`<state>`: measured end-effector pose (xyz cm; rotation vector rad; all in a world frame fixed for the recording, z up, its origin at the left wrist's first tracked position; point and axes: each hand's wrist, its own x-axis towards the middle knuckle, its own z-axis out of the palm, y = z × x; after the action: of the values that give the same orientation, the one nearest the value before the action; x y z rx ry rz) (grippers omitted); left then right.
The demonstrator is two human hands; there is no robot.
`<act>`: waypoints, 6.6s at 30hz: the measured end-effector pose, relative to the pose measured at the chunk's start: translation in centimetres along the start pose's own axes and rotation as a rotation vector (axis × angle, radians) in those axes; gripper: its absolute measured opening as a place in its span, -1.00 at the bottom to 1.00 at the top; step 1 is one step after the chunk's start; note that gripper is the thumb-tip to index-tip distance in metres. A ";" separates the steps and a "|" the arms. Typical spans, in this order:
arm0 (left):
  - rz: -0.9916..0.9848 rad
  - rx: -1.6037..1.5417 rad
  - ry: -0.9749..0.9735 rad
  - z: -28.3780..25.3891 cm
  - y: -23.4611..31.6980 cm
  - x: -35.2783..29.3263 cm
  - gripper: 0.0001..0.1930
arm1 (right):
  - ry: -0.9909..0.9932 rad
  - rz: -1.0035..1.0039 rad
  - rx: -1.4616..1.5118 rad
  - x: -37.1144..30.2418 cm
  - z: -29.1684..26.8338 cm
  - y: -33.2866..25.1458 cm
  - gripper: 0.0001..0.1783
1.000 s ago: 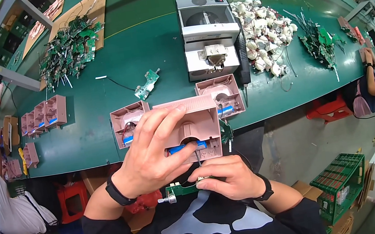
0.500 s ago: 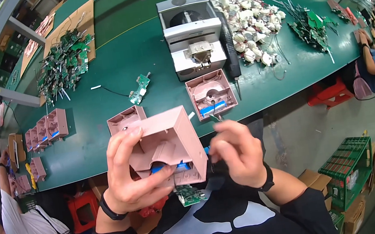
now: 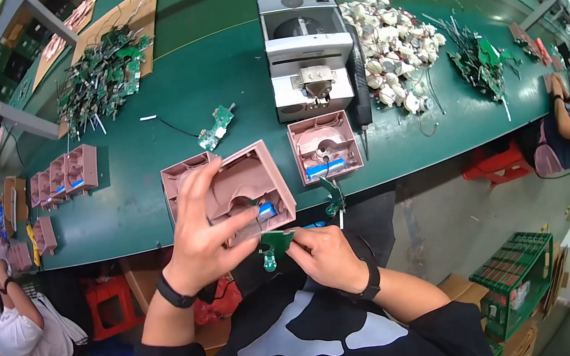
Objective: The person picks up circuit boards and places them into pink plastic housings before connecting small motors to the boards and seating them. Finally, they use a power screwdriver to secure the components into the housings.
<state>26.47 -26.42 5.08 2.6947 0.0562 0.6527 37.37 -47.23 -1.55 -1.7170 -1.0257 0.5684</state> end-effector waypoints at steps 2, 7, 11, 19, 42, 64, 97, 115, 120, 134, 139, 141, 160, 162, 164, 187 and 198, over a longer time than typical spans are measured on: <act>-0.004 -0.067 -0.051 0.7 -0.5 0.4 -0.56 | 0.001 -0.001 -0.054 0.1 0.2 0.6 -0.91; 0.016 -0.146 -0.144 2.3 -2.4 1.9 -0.60 | 0.011 0.052 -0.201 0.7 0.1 1.7 -0.90; 0.063 -0.168 -0.172 4.2 -4.0 3.2 -0.63 | 0.012 0.096 -0.224 1.2 0.4 2.8 -0.88; 0.031 -0.162 -0.225 5.3 -4.8 3.7 -0.66 | -0.060 0.140 -0.226 1.0 0.6 3.7 -0.82; -0.173 0.282 -0.631 2.6 -14.9 9.9 -0.39 | -0.335 -0.186 -0.489 -1.1 -2.9 -4.3 -0.68; 0.153 -0.221 0.168 -0.3 4.1 2.3 -0.52 | 0.094 -0.232 0.155 2.6 -2.9 -4.7 -0.59; -0.251 0.011 0.048 -4.0 -7.3 -5.6 0.24 | -0.135 0.052 0.135 0.0 -2.5 -6.1 -0.59; -0.251 -0.456 0.240 -2.6 -5.6 -5.6 0.34 | 0.000 -0.458 -0.385 5.7 1.1 -7.9 -0.62; -0.333 -0.777 0.325 -1.5 -5.2 -6.5 0.34 | 0.024 -0.592 -0.507 5.9 1.8 -8.4 -0.55; -0.298 -0.717 0.475 -5.8 -4.6 -8.0 0.48 | 0.000 -0.652 -0.261 4.6 2.3 -6.6 -0.49; -0.395 -0.987 0.591 -5.5 -3.6 -8.1 0.59 | 0.011 -0.169 0.232 7.2 3.0 -7.8 -0.34; -0.383 -1.058 0.588 -5.4 -3.3 -8.3 0.57 | -0.048 -0.148 0.286 8.3 3.6 -7.7 -0.37; -0.611 -0.777 0.116 0.0 -10.1 -8.4 0.30 | -0.295 -0.169 -0.373 5.1 7.9 -0.9 -0.74; -0.401 -0.267 0.012 -0.2 -10.7 -7.8 0.23 | -0.332 -0.125 -0.419 5.0 8.2 -0.7 -0.75; -0.413 -0.286 0.002 0.2 -10.8 -7.6 0.20 | -0.347 -0.101 -0.443 4.9 8.3 -0.5 -0.76; -0.299 -0.105 -0.044 2.4 -7.3 -7.1 -0.56 | -0.410 -0.141 -0.735 1.2 5.5 -2.8 -0.65; -0.283 0.038 -0.039 1.9 -6.9 -6.5 -0.58 | 0.529 0.069 -0.534 10.0 -14.7 3.5 -0.72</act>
<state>21.87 -21.48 -1.79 2.6626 0.4348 0.5158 55.20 -46.90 1.66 -2.2116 -0.7683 -0.1492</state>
